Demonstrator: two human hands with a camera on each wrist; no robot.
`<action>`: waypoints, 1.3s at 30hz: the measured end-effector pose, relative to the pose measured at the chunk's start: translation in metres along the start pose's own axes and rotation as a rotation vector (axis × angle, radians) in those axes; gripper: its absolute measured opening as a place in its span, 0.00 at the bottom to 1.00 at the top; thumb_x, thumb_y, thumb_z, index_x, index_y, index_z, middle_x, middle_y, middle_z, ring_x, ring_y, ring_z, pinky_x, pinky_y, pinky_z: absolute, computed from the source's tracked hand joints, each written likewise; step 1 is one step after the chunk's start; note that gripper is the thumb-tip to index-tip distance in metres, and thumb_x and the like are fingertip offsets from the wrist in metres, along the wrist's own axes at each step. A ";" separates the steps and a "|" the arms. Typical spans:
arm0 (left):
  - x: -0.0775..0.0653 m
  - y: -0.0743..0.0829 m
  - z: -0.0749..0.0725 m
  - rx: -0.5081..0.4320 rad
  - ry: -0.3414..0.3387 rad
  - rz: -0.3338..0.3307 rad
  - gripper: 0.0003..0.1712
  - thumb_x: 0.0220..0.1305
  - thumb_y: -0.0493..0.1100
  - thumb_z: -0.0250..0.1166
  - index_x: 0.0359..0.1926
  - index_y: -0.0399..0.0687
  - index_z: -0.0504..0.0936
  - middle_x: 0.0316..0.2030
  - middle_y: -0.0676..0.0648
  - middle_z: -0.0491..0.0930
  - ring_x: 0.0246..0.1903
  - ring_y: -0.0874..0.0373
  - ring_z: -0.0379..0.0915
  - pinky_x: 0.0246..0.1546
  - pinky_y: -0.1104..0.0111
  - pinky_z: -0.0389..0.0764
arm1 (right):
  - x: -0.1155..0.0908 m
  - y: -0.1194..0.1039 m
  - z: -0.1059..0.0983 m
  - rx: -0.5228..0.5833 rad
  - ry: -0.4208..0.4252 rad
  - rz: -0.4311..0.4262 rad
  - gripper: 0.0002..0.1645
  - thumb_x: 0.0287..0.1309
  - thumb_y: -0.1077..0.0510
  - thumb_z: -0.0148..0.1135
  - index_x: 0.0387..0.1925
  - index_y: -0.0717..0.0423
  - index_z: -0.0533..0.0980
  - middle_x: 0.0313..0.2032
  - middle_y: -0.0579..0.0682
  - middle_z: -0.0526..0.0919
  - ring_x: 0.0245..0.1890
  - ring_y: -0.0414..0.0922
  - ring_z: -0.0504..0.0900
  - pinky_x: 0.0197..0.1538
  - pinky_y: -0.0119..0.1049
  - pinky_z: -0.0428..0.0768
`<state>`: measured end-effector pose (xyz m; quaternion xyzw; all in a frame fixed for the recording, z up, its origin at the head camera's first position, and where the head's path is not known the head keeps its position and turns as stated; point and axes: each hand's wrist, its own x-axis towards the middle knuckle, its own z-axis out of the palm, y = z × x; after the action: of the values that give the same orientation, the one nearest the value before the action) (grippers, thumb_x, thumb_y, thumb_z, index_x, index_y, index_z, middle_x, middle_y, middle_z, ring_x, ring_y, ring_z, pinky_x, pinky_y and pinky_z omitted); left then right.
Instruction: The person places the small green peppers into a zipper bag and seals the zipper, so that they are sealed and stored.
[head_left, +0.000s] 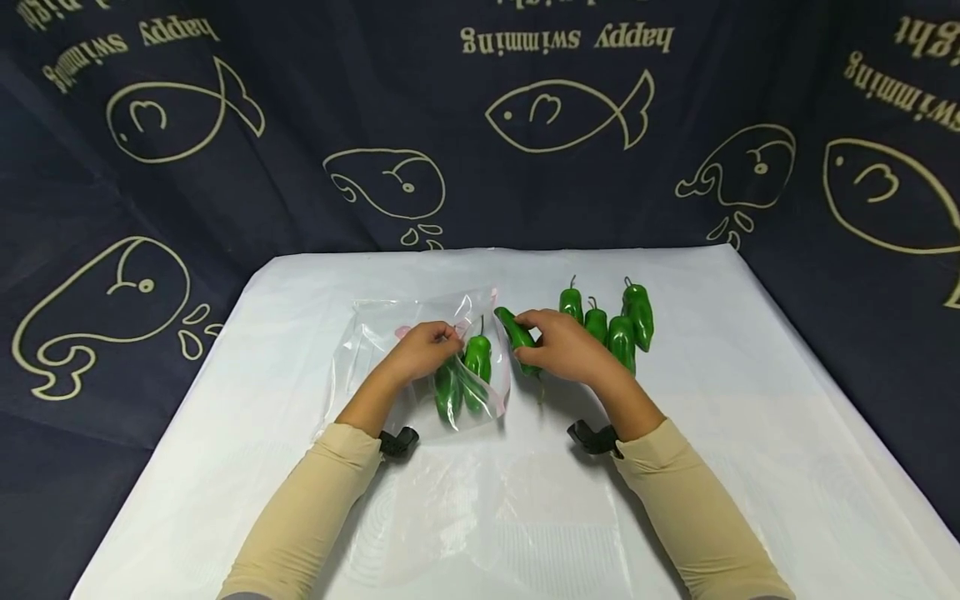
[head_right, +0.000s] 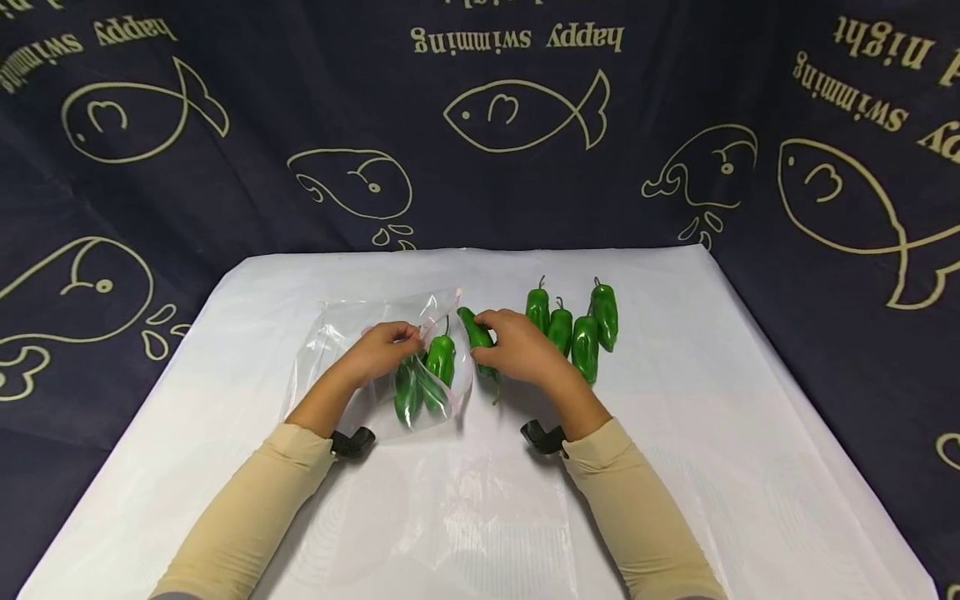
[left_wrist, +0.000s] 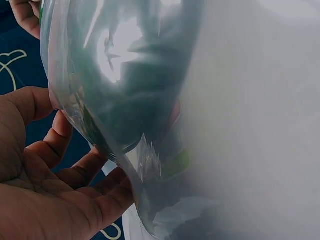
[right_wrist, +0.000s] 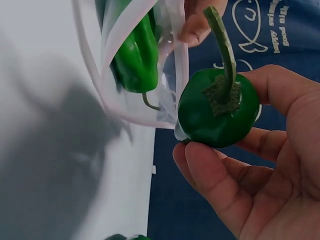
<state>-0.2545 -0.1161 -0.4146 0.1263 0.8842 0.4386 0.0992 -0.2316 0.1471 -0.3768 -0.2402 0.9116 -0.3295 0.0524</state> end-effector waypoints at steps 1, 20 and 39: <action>0.000 0.000 0.000 -0.001 0.000 -0.002 0.09 0.66 0.46 0.61 0.37 0.44 0.79 0.35 0.46 0.77 0.33 0.53 0.68 0.31 0.65 0.69 | 0.000 -0.001 0.001 -0.002 0.001 -0.001 0.32 0.59 0.55 0.65 0.64 0.64 0.71 0.56 0.59 0.78 0.40 0.48 0.83 0.42 0.40 0.81; 0.001 -0.002 0.002 0.003 0.017 0.026 0.08 0.65 0.46 0.60 0.35 0.46 0.79 0.34 0.47 0.77 0.31 0.54 0.68 0.30 0.64 0.69 | 0.019 -0.006 0.013 -0.012 -0.012 0.029 0.31 0.59 0.54 0.65 0.62 0.62 0.73 0.56 0.59 0.80 0.59 0.56 0.76 0.59 0.49 0.73; 0.001 -0.001 0.002 0.023 0.014 0.010 0.09 0.65 0.46 0.60 0.38 0.45 0.80 0.40 0.45 0.79 0.36 0.52 0.71 0.36 0.63 0.70 | 0.036 -0.006 0.027 0.028 0.012 0.092 0.31 0.61 0.52 0.65 0.62 0.64 0.73 0.57 0.62 0.78 0.58 0.58 0.76 0.58 0.50 0.75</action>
<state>-0.2545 -0.1146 -0.4164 0.1287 0.8892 0.4298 0.0895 -0.2539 0.1103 -0.3920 -0.1955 0.9172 -0.3410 0.0654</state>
